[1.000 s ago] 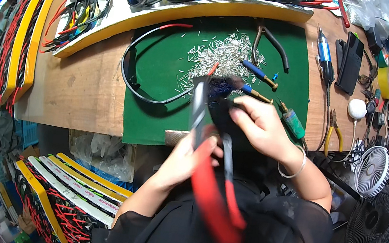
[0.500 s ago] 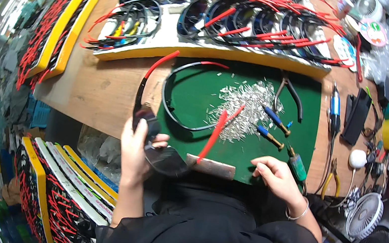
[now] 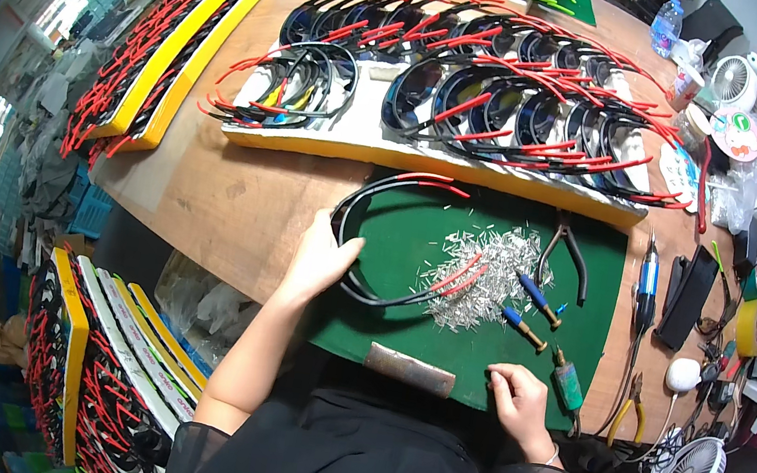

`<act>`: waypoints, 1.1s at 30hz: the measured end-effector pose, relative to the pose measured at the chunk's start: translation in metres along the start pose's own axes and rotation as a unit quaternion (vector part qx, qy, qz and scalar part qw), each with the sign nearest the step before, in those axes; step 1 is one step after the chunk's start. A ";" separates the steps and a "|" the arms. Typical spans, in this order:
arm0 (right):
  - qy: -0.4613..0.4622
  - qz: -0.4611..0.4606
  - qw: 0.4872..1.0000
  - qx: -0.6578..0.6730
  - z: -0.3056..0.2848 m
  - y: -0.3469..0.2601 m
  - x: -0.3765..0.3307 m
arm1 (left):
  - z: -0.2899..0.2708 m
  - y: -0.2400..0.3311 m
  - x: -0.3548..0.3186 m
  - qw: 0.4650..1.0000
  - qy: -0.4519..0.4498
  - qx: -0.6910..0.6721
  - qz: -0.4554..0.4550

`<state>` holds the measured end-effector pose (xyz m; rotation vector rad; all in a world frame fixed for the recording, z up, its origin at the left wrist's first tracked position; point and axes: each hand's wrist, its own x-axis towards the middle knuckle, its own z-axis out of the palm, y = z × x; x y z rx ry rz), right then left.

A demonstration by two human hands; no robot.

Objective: The person assembles sunglasses by inserting small metal pins into the frame using a small screwdriver. They repeatedly pick up sunglasses from a tray, insert pins into both sides of the frame, and place the finished unit back into the tray.

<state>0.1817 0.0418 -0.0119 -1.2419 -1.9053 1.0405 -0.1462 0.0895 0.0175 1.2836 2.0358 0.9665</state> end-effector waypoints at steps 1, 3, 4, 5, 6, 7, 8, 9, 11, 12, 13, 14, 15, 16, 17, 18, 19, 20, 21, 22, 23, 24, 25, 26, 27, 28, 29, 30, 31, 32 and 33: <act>0.001 -0.001 1.000 -0.005 0.001 0.000 0.001 | 0.000 -0.010 0.002 0.999 0.005 -0.018 0.033; 0.004 -0.003 1.000 -0.010 0.001 -0.001 0.003 | -0.012 -0.018 0.002 0.989 -0.003 -0.147 -0.004; 0.003 -0.003 1.000 -0.010 0.001 -0.001 0.003 | -0.019 -0.019 0.004 0.977 -0.009 -0.211 -0.021; 0.003 -0.002 1.000 -0.011 0.000 -0.001 0.003 | -0.029 -0.017 0.006 0.964 -0.026 -0.262 -0.029; 0.002 -0.002 1.000 -0.006 0.001 -0.001 0.003 | -0.041 -0.016 0.010 0.950 -0.042 -0.306 -0.053; 0.003 -0.004 1.000 -0.016 0.001 -0.003 0.004 | -0.046 -0.006 0.019 0.950 -0.043 -0.310 -0.020; 0.015 -0.009 1.000 -0.025 0.003 -0.003 0.005 | -0.050 0.004 0.033 0.949 -0.044 -0.313 0.013; 0.021 -0.006 0.999 -0.030 0.004 -0.005 0.006 | -0.053 0.000 0.056 0.964 -0.019 -0.259 0.051; 0.028 0.000 0.999 -0.040 0.004 -0.007 0.007 | -0.057 0.021 0.103 0.979 -0.018 -0.177 0.096; 0.024 0.006 0.999 -0.030 0.006 -0.006 0.007 | -0.059 0.028 0.124 0.978 0.013 -0.150 0.146; 0.029 0.007 0.999 -0.037 0.003 -0.003 0.006 | -0.051 0.031 0.153 0.975 0.020 -0.144 0.169; 0.022 0.005 0.999 -0.033 0.004 -0.003 0.005 | -0.055 0.038 0.164 0.980 0.031 -0.149 0.128; 0.020 0.003 0.999 -0.030 0.005 -0.004 0.005 | -0.057 0.032 0.180 0.977 0.037 -0.155 0.140; 0.021 0.008 0.999 -0.034 0.006 -0.006 0.005 | -0.055 0.027 0.192 0.974 0.039 -0.163 0.155; 0.022 0.012 0.999 -0.036 0.006 -0.007 0.004 | -0.055 0.022 0.199 0.977 0.051 -0.143 0.150; 0.028 0.016 0.999 -0.043 0.006 -0.008 0.006 | -0.053 0.026 0.199 0.977 0.042 -0.168 0.124; 0.030 0.023 0.998 -0.047 0.007 -0.009 0.008 | -0.051 0.026 0.202 0.975 0.025 -0.188 0.117; 0.031 0.029 0.998 -0.050 0.007 -0.011 0.009 | -0.051 0.026 0.204 0.972 0.009 -0.208 0.110; 0.031 0.037 0.998 -0.051 0.008 -0.013 0.011 | -0.053 0.028 0.205 0.977 -0.002 -0.184 0.106; 0.030 0.045 0.997 -0.053 0.009 -0.019 0.014 | -0.054 0.029 0.205 0.977 -0.005 -0.191 0.098; 0.012 -0.002 0.995 -0.099 0.006 -0.028 0.020 | -0.055 0.030 0.202 0.976 -0.008 -0.199 0.089; 0.002 -0.042 0.991 -0.128 0.005 -0.035 0.027 | -0.049 0.031 0.202 0.974 -0.015 -0.210 0.083; -0.006 -0.118 0.982 -0.150 0.004 -0.050 0.042 | -0.046 0.026 0.198 0.974 -0.006 -0.209 0.092; -0.014 -0.193 0.967 -0.163 0.007 -0.068 0.062 | -0.044 0.018 0.197 0.983 -0.012 -0.163 0.083; -0.014 -0.256 0.950 -0.180 0.013 -0.088 0.082 | -0.044 0.025 0.181 0.989 -0.005 -0.122 0.080; -0.012 -0.319 0.927 -0.197 0.022 -0.106 0.104 | -0.043 0.033 0.165 0.994 0.001 -0.082 0.079; -0.014 -0.378 0.907 -0.182 0.038 -0.128 0.128 | -0.040 0.012 0.167 0.991 -0.016 -0.100 0.085; -0.002 -0.432 0.884 -0.179 0.059 -0.144 0.150 | -0.035 0.003 0.160 0.990 0.033 -0.086 0.103; -0.003 -0.434 0.867 -0.244 0.076 -0.160 0.167 | -0.035 0.012 0.148 0.992 0.032 -0.052 0.108; 0.001 -0.391 0.862 -0.323 0.093 -0.168 0.181 | -0.037 0.025 0.137 0.993 0.029 -0.017 0.116; 0.057 -0.387 0.809 -0.439 0.112 -0.158 0.200 | -0.039 0.032 0.130 0.993 0.028 0.000 0.118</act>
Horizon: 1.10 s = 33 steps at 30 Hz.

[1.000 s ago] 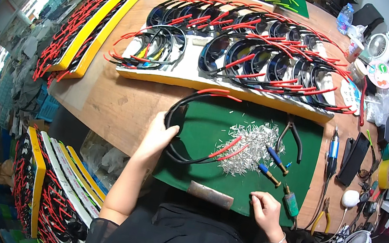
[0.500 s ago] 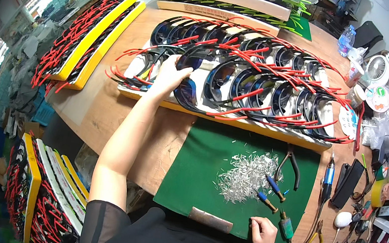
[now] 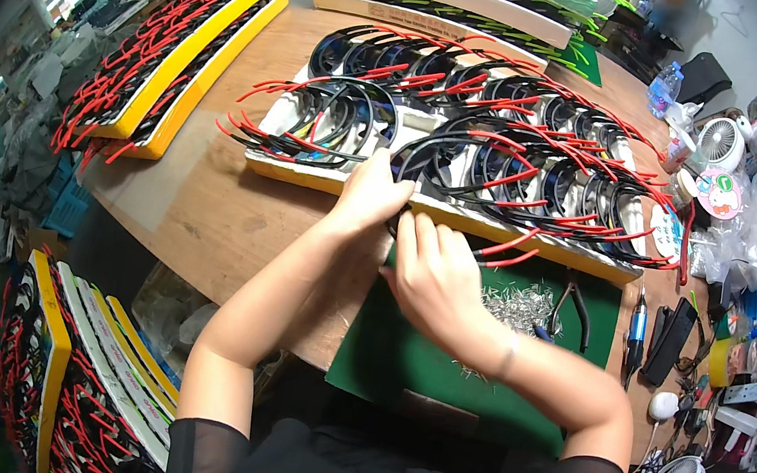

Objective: The person assembles sunglasses by inserting small metal pins into the frame using a small screwdriver. They repeatedly pick up sunglasses from a tray, insert pins into both sides of the frame, and place the finished unit back into the tray.

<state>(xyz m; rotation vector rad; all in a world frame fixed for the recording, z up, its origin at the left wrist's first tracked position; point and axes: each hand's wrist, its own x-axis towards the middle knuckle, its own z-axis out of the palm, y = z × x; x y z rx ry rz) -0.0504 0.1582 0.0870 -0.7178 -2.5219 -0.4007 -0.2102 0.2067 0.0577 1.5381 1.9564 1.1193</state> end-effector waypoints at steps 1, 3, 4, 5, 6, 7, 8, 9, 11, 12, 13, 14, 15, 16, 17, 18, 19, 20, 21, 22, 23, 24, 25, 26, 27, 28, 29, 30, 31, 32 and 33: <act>-0.014 0.032 0.996 -0.081 0.013 -0.002 0.005 | -0.002 0.002 -0.002 1.000 -0.009 -0.013 0.010; -0.045 0.039 0.992 -0.108 0.028 -0.009 0.002 | -0.011 0.000 -0.010 0.999 -0.018 -0.040 0.025; -0.026 0.036 0.988 -0.149 0.030 -0.011 0.001 | -0.019 0.008 -0.015 0.998 -0.047 -0.021 -0.024; -0.036 0.034 0.986 -0.162 0.031 -0.011 0.000 | -0.022 0.010 -0.014 0.997 -0.071 0.000 -0.033; -0.046 0.028 0.984 -0.171 0.031 -0.012 0.000 | -0.021 0.005 -0.013 0.997 -0.070 -0.007 -0.009; -0.056 0.023 0.981 -0.183 0.030 -0.011 -0.001 | -0.019 0.001 -0.011 0.997 -0.070 -0.015 0.017; -0.028 0.024 0.982 -0.186 0.026 -0.007 -0.001 | -0.021 0.000 -0.005 0.990 -0.114 -0.082 -0.006; -0.029 0.013 0.984 -0.175 0.021 0.000 -0.002 | -0.023 -0.003 0.004 0.988 -0.104 -0.103 -0.047; -0.055 -0.010 0.970 -0.237 0.005 0.008 0.003 | -0.023 -0.019 0.018 0.982 0.148 0.075 0.091; -0.050 -0.016 0.972 -0.230 0.003 0.015 0.008 | -0.019 -0.028 0.022 0.952 0.195 0.189 0.141; -0.066 -0.014 0.972 -0.224 -0.002 0.020 0.015 | -0.013 -0.036 0.029 0.943 0.135 0.267 0.144; -0.054 -0.013 0.975 -0.213 -0.001 0.024 0.022 | -0.003 -0.043 0.028 0.925 0.144 0.325 0.134; -0.042 -0.012 0.977 -0.209 0.000 0.028 0.029 | 0.010 -0.046 0.030 0.904 0.155 0.377 0.128; -0.051 -0.009 0.976 -0.209 0.002 0.029 0.036 | 0.018 -0.052 0.036 0.896 0.166 0.400 0.099; -0.049 -0.008 0.977 -0.208 0.003 0.028 0.041 | 0.023 -0.060 0.046 0.893 0.155 0.417 0.061; -0.050 -0.004 0.976 -0.210 0.006 0.029 0.045 | 0.024 -0.057 0.056 0.891 0.141 0.431 0.027; -0.050 0.000 0.976 -0.210 0.008 0.030 0.049 | 0.023 -0.056 0.061 0.887 0.126 0.445 -0.009; -0.050 0.006 0.976 -0.210 0.010 0.030 0.053 | 0.020 -0.057 0.065 0.900 0.078 0.429 -0.002; -0.046 0.013 0.977 -0.207 0.013 0.031 0.055 | 0.016 -0.050 0.063 0.907 0.060 0.416 0.013; -0.042 0.020 0.978 -0.203 0.017 0.032 0.058 | 0.013 -0.045 0.062 0.914 0.041 0.403 0.026; -0.036 0.026 0.979 -0.199 0.022 0.033 0.060 | 0.007 -0.040 0.060 0.919 0.024 0.391 0.038; -0.026 0.029 0.982 -0.183 0.028 0.037 0.061 | 0.002 -0.030 0.057 0.903 0.077 0.417 0.066; -0.020 0.030 0.983 -0.180 0.033 0.037 0.063 | -0.010 -0.026 0.055 0.906 0.070 0.411 0.070; -0.014 0.030 0.984 -0.175 0.039 0.037 0.067 | -0.021 -0.025 0.056 0.900 0.087 0.416 0.102; -0.006 0.026 0.984 -0.174 0.044 0.038 0.073 | -0.031 -0.025 0.058 0.892 0.109 0.417 0.133; 0.002 0.029 0.983 -0.180 0.054 0.038 0.076 | -0.038 -0.028 0.057 0.888 0.144 0.404 0.165; -0.010 0.040 0.988 -0.149 0.060 0.033 0.077 | -0.045 -0.031 0.050 0.884 0.158 0.394 0.193; -0.021 0.054 0.988 -0.140 0.067 0.033 0.082 | -0.052 -0.030 0.050 0.884 0.181 0.371 0.220; -0.036 0.069 0.989 -0.127 0.078 0.031 0.084 | -0.061 -0.026 0.044 0.883 0.199 0.348 0.243; -0.015 0.076 0.992 -0.104 0.089 0.028 0.088 | -0.072 -0.021 0.035 0.899 0.219 0.289 0.247; -0.014 0.082 0.992 -0.097 0.095 0.024 0.092 | -0.083 -0.015 0.026 0.909 0.220 0.272 0.226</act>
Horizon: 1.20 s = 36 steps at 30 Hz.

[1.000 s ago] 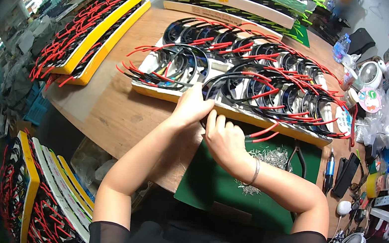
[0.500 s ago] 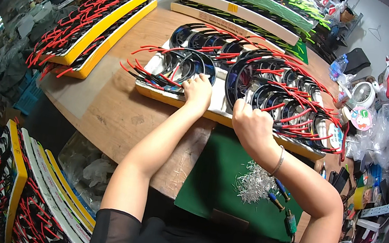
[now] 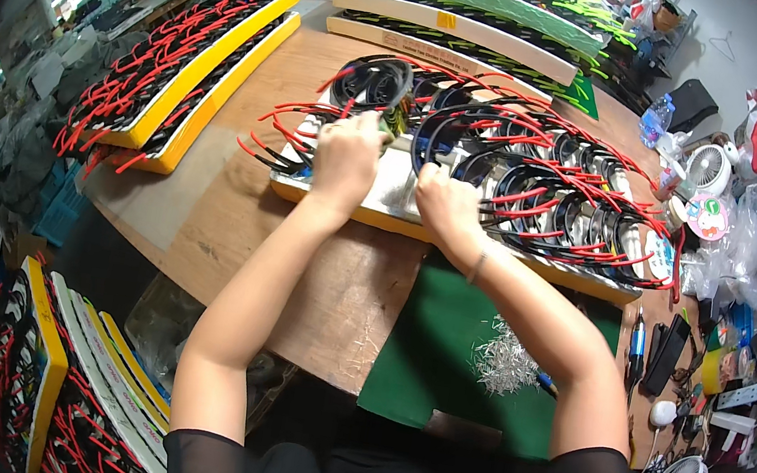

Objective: The person assembles sunglasses by inserting small metal pins into the frame using a small screwdriver. They repeatedly pick up sunglasses from a tray, insert pins into both sides of the frame, and place the finished unit back into the tray.

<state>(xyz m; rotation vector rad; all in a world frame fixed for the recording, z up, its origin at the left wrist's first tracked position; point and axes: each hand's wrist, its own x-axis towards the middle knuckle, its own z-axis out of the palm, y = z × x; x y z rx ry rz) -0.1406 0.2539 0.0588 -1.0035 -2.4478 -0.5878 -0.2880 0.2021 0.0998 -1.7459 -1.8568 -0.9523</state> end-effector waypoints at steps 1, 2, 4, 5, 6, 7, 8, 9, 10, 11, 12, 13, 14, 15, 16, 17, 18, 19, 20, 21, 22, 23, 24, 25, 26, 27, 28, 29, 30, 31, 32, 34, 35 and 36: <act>-0.006 0.018 1.000 0.003 0.013 -0.003 0.003 | -0.012 -0.001 -0.003 0.999 0.027 -0.034 0.002; -0.012 0.037 0.999 0.006 0.028 -0.004 0.004 | -0.022 -0.002 -0.008 0.996 0.053 -0.068 0.004; -0.042 0.073 0.995 0.057 0.046 -0.005 0.004 | -0.047 -0.002 -0.030 0.996 0.063 -0.070 0.001; -0.046 0.068 0.995 0.062 0.048 -0.008 0.006 | -0.062 -0.003 -0.044 0.996 0.057 -0.071 0.005; -0.057 0.064 0.995 0.057 0.052 -0.004 0.001 | -0.069 -0.002 -0.060 0.995 0.050 -0.083 0.006; -0.066 0.058 0.994 0.069 0.051 -0.003 0.002 | -0.080 -0.002 -0.075 0.995 0.045 -0.089 -0.001; -0.075 0.050 0.993 0.080 0.046 -0.002 0.003 | -0.089 -0.004 -0.091 0.995 0.041 -0.095 -0.009; -0.086 0.042 0.991 0.094 0.044 -0.004 0.003 | -0.097 -0.006 -0.108 0.997 0.040 -0.068 -0.004; -0.092 0.053 0.990 0.088 0.041 -0.003 0.003 | -0.103 -0.006 -0.123 0.998 0.042 -0.047 0.004; -0.099 0.064 0.990 0.084 0.040 -0.006 0.002 | -0.107 -0.005 -0.137 0.999 0.029 -0.040 -0.001; -0.104 0.074 0.989 0.079 0.039 -0.007 0.001 | -0.111 -0.004 -0.149 0.999 0.018 -0.033 -0.006; -0.157 0.072 0.981 0.086 0.040 -0.006 0.003 | -0.113 -0.001 -0.160 0.999 -0.005 -0.035 -0.016; -0.197 0.078 0.973 0.094 0.038 -0.002 0.005 | -0.113 0.002 -0.170 0.999 -0.029 -0.037 -0.025; -0.236 0.084 0.963 0.104 0.032 0.000 0.008 | -0.114 0.004 -0.178 0.998 -0.056 -0.036 -0.018; -0.273 0.089 0.951 0.111 0.029 0.003 0.011 | -0.112 0.008 -0.187 0.996 -0.076 -0.037 -0.013; -0.294 0.102 0.943 0.121 0.036 0.006 0.011 | -0.109 0.009 -0.196 0.994 -0.101 -0.047 -0.007; -0.274 0.098 0.950 0.109 0.029 0.004 0.011 | -0.109 0.010 -0.204 0.991 -0.126 -0.054 -0.003; -0.254 0.096 0.958 0.096 0.020 0.001 0.010 | -0.110 0.012 -0.208 0.987 -0.149 -0.058 -0.005; -0.235 0.095 0.964 0.080 0.014 0.000 0.006 | -0.108 0.013 -0.209 0.985 -0.156 -0.068 0.000; -0.176 0.076 0.978 0.084 0.010 0.000 0.001 | -0.105 0.016 -0.209 0.984 -0.162 -0.079 0.006; -0.090 0.034 0.992 0.079 0.001 0.005 -0.007 | -0.103 0.020 -0.208 0.981 -0.169 -0.090 0.012; -0.066 0.003 0.992 0.110 -0.013 0.006 -0.017 | -0.104 0.024 -0.205 0.980 -0.178 -0.092 0.011; -0.044 -0.029 0.988 0.145 -0.027 0.007 -0.028 | -0.103 0.026 -0.203 0.981 -0.172 -0.087 0.037; -0.064 -0.037 0.978 0.194 -0.046 0.008 -0.043 | -0.104 0.026 -0.204 0.981 -0.171 -0.078 0.055; -0.095 -0.044 0.964 0.243 -0.064 0.012 -0.063 | -0.104 0.028 -0.209 0.979 -0.176 -0.074 0.068; -0.135 -0.051 0.949 0.279 -0.081 0.022 -0.086 | -0.103 0.032 -0.210 0.975 -0.189 -0.088 0.082; -0.168 -0.060 0.933 0.312 -0.093 0.035 -0.104 | -0.100 0.034 -0.204 0.971 -0.195 -0.098 0.098; -0.214 -0.016 0.910 0.354 -0.102 0.046 -0.122 | -0.096 0.032 -0.201 0.967 -0.204 -0.090 0.123; -0.255 0.024 0.883 0.395 -0.108 0.054 -0.138 | -0.095 0.027 -0.197 0.964 -0.209 -0.075 0.149; -0.277 0.059 0.870 0.403 -0.112 0.063 -0.152 | -0.088 0.014 -0.194 0.960 -0.222 -0.073 0.154; -0.296 0.095 0.858 0.409 -0.117 0.071 -0.164 | -0.081 0.002 -0.191 0.956 -0.233 -0.071 0.162; -0.288 0.119 0.861 0.402 -0.115 0.082 -0.197 | -0.079 -0.008 -0.176 0.959 -0.234 -0.099 0.129; -0.303 0.135 0.848 0.414 -0.120 0.083 -0.208 | -0.086 -0.008 -0.171 0.961 -0.226 -0.090 0.133; -0.319 0.146 0.830 0.434 -0.123 0.085 -0.217 | -0.089 -0.007 -0.168 0.962 -0.225 -0.099 0.121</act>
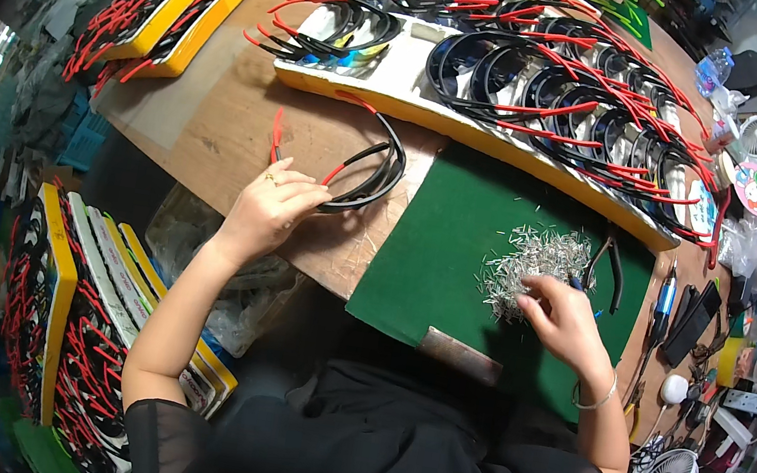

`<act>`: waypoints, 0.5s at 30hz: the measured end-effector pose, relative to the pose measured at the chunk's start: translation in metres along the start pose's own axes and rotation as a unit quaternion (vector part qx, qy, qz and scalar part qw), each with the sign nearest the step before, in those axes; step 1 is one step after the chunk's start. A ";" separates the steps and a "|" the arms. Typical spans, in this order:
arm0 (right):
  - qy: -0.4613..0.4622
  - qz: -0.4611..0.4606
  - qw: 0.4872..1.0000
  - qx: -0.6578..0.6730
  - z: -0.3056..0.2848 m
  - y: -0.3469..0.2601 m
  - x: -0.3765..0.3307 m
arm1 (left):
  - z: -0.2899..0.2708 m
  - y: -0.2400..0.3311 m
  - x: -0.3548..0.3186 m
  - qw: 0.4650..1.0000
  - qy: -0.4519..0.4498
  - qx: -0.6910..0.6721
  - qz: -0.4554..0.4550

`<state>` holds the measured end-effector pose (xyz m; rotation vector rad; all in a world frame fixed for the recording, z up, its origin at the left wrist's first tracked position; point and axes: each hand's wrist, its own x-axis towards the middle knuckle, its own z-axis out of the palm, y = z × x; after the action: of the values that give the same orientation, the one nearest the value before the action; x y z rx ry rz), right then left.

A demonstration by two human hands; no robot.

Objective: The person assembles sunglasses by inserting small metal pins into the frame using a small screwdriver. They repeatedly pick up sunglasses from a tray, insert pins into both sides of the frame, and place the finished unit back into the tray.

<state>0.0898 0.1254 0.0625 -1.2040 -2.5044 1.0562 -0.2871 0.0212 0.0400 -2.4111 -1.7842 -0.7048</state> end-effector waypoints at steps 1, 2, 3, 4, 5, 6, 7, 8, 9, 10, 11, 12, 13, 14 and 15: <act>-0.005 0.002 1.000 0.009 0.001 0.002 -0.007 | -0.005 0.002 0.001 1.000 0.004 -0.011 -0.009; -0.009 0.004 1.000 0.019 0.002 0.005 -0.013 | -0.010 0.006 0.002 1.000 0.006 -0.021 -0.018; -0.002 0.009 0.999 0.031 0.002 0.010 -0.020 | -0.013 0.015 0.008 0.999 0.030 -0.037 -0.020; 0.006 -0.004 0.999 0.036 0.001 0.013 -0.023 | -0.014 0.022 0.012 0.998 0.035 -0.054 -0.012; 0.016 -0.016 0.999 0.042 -0.001 0.015 -0.025 | -0.017 0.034 0.019 0.997 0.037 -0.060 0.005; 0.024 -0.029 0.998 0.053 0.001 0.018 -0.027 | -0.020 0.051 0.024 0.997 0.034 -0.063 0.021; 0.032 -0.023 0.993 0.107 -0.001 0.016 -0.028 | -0.019 0.068 0.030 0.995 0.028 -0.069 0.068; 0.008 0.066 0.958 0.279 -0.005 0.011 -0.030 | -0.018 0.085 0.037 0.990 0.021 -0.076 0.116; 0.034 0.068 0.922 0.379 -0.007 0.008 -0.030 | -0.015 0.101 0.041 0.984 -0.012 -0.088 0.152; 0.062 0.071 0.879 0.467 -0.010 0.009 -0.033 | -0.004 0.116 0.043 0.977 -0.015 -0.107 0.183; 0.047 0.080 0.895 0.436 -0.010 0.014 -0.041 | 0.003 0.128 0.045 0.969 -0.033 -0.121 0.211; 0.027 0.082 0.911 0.404 -0.011 0.020 -0.047 | 0.009 0.139 0.047 0.962 -0.046 -0.128 0.236; 0.007 0.056 0.911 0.409 -0.010 0.028 -0.054 | 0.016 0.144 0.048 0.956 -0.056 -0.135 0.254; 0.002 0.054 0.905 0.421 -0.007 0.037 -0.063 | 0.022 0.149 0.051 0.949 -0.071 -0.147 0.270; 0.018 0.025 0.921 0.388 -0.004 0.044 -0.070 | 0.026 0.152 0.053 0.942 -0.086 -0.154 0.285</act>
<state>0.1650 0.0948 0.0461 -1.0025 -1.7088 1.7681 -0.1267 0.0269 0.0710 -3.0611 -0.9575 -0.7536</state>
